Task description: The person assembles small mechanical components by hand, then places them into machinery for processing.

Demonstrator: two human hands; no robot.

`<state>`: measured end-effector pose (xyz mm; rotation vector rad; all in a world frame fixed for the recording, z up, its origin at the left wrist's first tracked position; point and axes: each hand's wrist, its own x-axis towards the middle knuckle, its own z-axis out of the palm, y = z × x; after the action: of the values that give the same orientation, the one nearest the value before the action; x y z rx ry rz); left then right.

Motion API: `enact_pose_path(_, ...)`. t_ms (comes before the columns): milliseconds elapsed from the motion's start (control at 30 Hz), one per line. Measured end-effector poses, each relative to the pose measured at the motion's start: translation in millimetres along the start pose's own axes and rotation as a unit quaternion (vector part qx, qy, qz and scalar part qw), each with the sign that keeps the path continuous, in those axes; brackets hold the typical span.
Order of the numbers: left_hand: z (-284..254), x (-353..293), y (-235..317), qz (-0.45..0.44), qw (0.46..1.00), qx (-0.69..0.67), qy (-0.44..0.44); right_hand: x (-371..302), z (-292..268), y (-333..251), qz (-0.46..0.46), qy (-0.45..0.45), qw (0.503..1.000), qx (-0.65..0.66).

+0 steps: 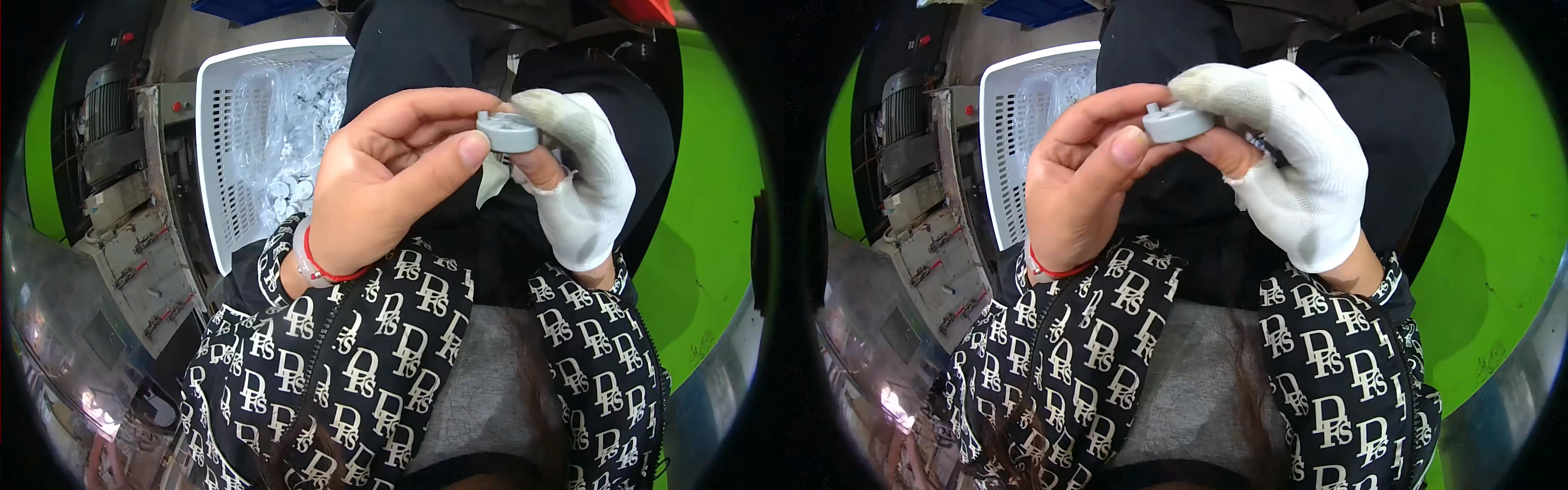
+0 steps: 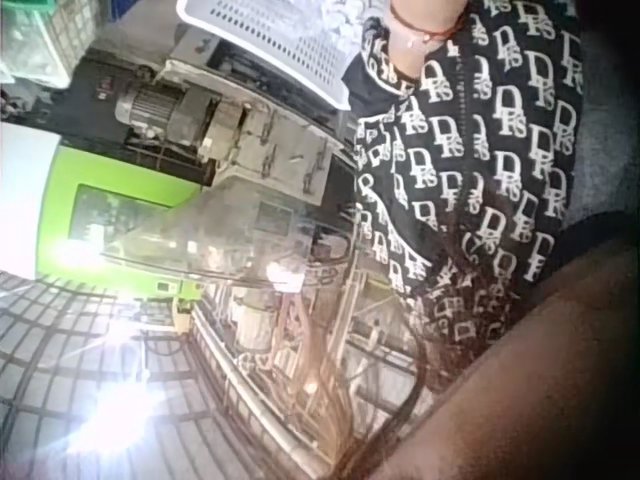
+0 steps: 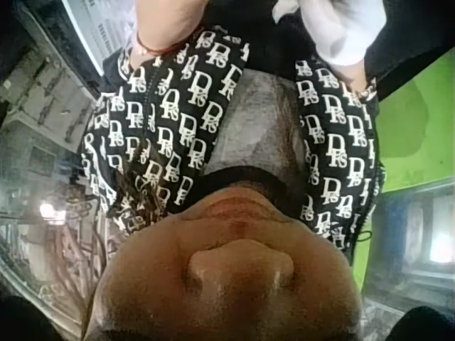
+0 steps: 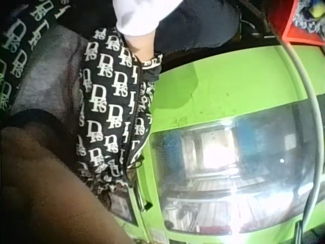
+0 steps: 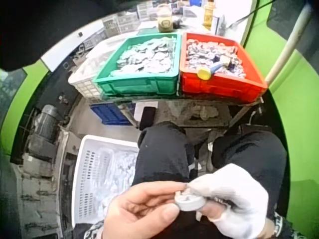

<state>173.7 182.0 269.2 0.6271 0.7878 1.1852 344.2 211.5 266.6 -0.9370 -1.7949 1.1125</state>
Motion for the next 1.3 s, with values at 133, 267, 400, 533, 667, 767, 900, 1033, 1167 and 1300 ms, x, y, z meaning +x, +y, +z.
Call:
enact_pose_path(133, 3, -3, 3, 0.005, 0.999, 0.035, 0.018, -1, 0, -1, 0.033, 0.003, 0.999, 0.015)
enact_pose_path(267, -1, -4, 5, -0.023, 0.998, 0.054, 0.018, 2, 1, 4, -0.015, 0.001, 1.0, -0.018)
enact_pose_path(400, -2, -3, 3, -0.034, 0.998, 0.051, 0.018, 4, 1, 6, -0.095, -0.004, 0.992, -0.086)
enact_pose_path(533, -3, -2, 3, -0.066, 0.997, 0.028, 0.034, 4, 1, 6, -0.107, -0.014, 0.984, -0.138)
enact_pose_path(667, -3, -2, 4, -0.065, 0.997, 0.009, 0.027, 3, 0, 0, -0.066, -0.02, 0.99, -0.126)
enact_pose_path(767, -6, -2, 3, -0.068, 0.997, -0.007, 0.02, 3, 0, 4, -0.059, -0.005, 0.994, -0.089)
enact_pose_path(900, -4, -3, 3, -0.057, 0.998, 0.021, 0.005, 5, -1, 1, -0.072, -0.016, 0.991, -0.113)
enact_pose_path(1033, -5, -2, 1, -0.053, 0.999, 0.014, 0.001, 4, -2, 5, -0.083, -0.012, 0.991, -0.108)
enact_pose_path(1167, -6, 0, 2, -0.061, 0.997, -0.015, 0.038, 4, 2, 1, -0.049, 0.003, 0.997, -0.064)
enact_pose_path(1300, -43, 5, -20, 0.051, 0.997, 0.053, -0.029, 5, -2, 2, -0.073, 0.005, 0.992, -0.101)
